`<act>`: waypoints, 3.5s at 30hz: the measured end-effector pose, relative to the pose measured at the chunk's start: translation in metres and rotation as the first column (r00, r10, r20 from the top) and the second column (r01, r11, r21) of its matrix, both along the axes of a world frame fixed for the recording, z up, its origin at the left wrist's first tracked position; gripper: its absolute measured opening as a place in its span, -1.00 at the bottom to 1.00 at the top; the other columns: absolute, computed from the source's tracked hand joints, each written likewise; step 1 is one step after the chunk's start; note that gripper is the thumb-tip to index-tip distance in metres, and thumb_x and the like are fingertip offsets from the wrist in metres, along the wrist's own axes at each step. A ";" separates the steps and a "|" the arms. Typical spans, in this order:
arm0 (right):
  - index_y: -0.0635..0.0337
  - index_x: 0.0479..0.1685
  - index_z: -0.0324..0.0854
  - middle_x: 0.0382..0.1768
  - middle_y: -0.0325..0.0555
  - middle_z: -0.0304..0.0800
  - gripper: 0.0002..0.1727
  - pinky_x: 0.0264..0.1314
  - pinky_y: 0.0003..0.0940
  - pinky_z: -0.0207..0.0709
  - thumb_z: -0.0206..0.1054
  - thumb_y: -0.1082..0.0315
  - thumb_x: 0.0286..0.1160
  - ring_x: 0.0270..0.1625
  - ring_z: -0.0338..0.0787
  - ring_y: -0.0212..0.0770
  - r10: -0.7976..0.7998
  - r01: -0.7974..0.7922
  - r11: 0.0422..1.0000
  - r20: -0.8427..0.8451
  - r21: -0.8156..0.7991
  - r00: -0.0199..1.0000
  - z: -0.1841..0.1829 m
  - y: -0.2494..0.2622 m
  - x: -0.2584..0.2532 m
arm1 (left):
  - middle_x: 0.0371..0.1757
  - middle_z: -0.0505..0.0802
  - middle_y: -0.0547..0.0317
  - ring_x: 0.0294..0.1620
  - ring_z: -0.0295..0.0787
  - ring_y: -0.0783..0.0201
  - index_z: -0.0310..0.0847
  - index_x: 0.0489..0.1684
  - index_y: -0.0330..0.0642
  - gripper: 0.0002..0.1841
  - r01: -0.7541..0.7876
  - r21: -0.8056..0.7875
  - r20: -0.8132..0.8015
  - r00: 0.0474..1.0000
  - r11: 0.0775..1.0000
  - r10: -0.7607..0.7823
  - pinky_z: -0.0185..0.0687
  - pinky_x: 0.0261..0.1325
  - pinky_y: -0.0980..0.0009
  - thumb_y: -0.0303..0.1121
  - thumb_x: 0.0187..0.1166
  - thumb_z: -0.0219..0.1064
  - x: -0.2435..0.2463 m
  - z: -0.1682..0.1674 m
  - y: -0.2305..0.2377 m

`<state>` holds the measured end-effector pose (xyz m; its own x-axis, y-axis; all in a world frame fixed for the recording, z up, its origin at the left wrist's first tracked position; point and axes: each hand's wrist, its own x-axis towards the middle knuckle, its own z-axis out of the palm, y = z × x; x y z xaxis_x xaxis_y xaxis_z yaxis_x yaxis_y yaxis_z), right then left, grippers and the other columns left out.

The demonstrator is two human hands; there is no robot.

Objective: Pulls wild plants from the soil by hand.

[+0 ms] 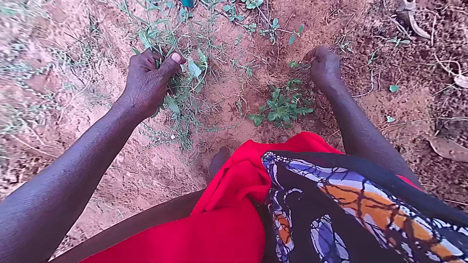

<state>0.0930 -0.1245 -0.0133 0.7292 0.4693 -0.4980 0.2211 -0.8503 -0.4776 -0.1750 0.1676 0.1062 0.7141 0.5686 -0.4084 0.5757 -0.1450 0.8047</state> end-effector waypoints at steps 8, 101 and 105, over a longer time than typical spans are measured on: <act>0.46 0.33 0.53 0.24 0.50 0.66 -0.51 0.37 0.41 0.47 0.37 0.21 0.64 0.36 0.67 0.45 0.117 -0.119 0.990 -0.028 -0.081 0.993 -0.015 0.027 -0.014 | -0.31 0.79 0.66 -0.30 0.73 0.74 0.57 -0.15 0.07 -0.91 0.016 0.005 -0.008 1.000 1.000 -0.016 0.68 -0.16 0.69 -0.29 0.78 0.18 -0.004 -0.002 0.000; 0.38 0.02 0.71 -0.18 0.34 0.77 -0.66 0.06 0.39 0.46 0.25 0.20 0.72 -0.05 0.76 0.30 0.063 -0.080 0.990 -0.142 -0.113 0.988 -0.003 -0.056 -0.018 | -0.33 0.73 0.66 -0.33 0.66 0.81 0.60 -0.12 0.05 -0.92 0.161 0.007 -0.044 0.986 0.987 -0.160 0.61 -0.19 0.77 -0.28 0.76 0.21 -0.002 -0.008 -0.019; 0.48 0.15 0.62 -0.05 0.44 0.71 -0.64 0.13 0.39 0.41 0.25 0.29 0.68 0.03 0.71 0.32 -0.045 0.045 0.999 -0.046 -0.010 0.998 0.002 -0.085 0.002 | -0.31 0.74 0.67 -0.31 0.67 0.81 0.60 -0.11 0.05 -0.92 0.159 -0.003 -0.052 0.986 0.987 -0.159 0.61 -0.16 0.77 -0.29 0.76 0.20 0.002 -0.009 -0.019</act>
